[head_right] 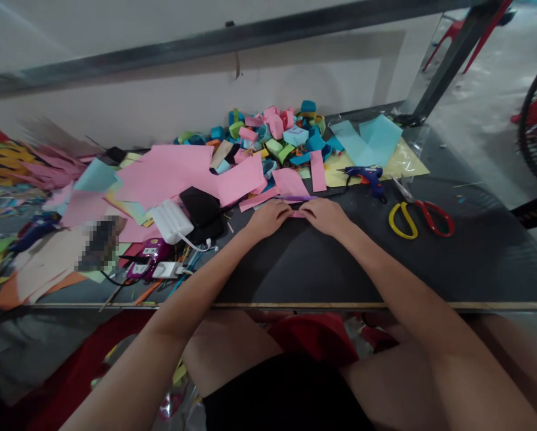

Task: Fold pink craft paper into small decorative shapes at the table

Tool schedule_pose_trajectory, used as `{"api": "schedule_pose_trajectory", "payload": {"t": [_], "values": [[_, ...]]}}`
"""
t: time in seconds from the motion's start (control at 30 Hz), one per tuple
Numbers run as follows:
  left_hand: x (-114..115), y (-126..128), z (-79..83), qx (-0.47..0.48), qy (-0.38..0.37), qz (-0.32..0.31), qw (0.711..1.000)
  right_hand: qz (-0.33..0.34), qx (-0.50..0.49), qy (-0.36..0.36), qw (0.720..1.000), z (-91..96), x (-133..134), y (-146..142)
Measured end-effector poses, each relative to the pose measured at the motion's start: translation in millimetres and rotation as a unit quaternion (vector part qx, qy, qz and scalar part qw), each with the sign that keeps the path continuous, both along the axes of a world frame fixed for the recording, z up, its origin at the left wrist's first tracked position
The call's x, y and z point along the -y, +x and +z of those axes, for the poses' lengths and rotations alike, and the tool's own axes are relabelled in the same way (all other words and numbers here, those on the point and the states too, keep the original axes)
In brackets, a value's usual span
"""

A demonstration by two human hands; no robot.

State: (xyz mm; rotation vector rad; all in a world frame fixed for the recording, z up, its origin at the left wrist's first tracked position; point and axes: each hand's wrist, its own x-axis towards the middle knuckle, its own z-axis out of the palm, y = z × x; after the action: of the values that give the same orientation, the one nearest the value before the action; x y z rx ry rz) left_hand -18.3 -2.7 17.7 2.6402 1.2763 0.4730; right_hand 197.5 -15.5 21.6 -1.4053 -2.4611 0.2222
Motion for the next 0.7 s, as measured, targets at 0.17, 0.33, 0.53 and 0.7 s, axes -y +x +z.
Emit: {"api": "schedule_pose_trajectory", "payload": {"t": [0.17,0.33,0.53,0.7], "values": [[-5,4,-8.1,0.101,-0.065,0.107,0.987,-0.087,-0.062,-0.023,0.994,-5.7,-6,9],[2,-1,-15.7,0.118,-0.034,0.143,0.982,-0.104,-0.105,0.008,0.989,-12.0,-2,17],[5,-11,-11.1,0.071,-0.02,0.167,0.983,-0.113,-0.14,0.005,0.984,-17.3,-3,22],[26,4,-1.9,-0.057,0.044,0.127,0.989,-0.114,-0.063,0.051,0.99,-9.4,8,12]]}}
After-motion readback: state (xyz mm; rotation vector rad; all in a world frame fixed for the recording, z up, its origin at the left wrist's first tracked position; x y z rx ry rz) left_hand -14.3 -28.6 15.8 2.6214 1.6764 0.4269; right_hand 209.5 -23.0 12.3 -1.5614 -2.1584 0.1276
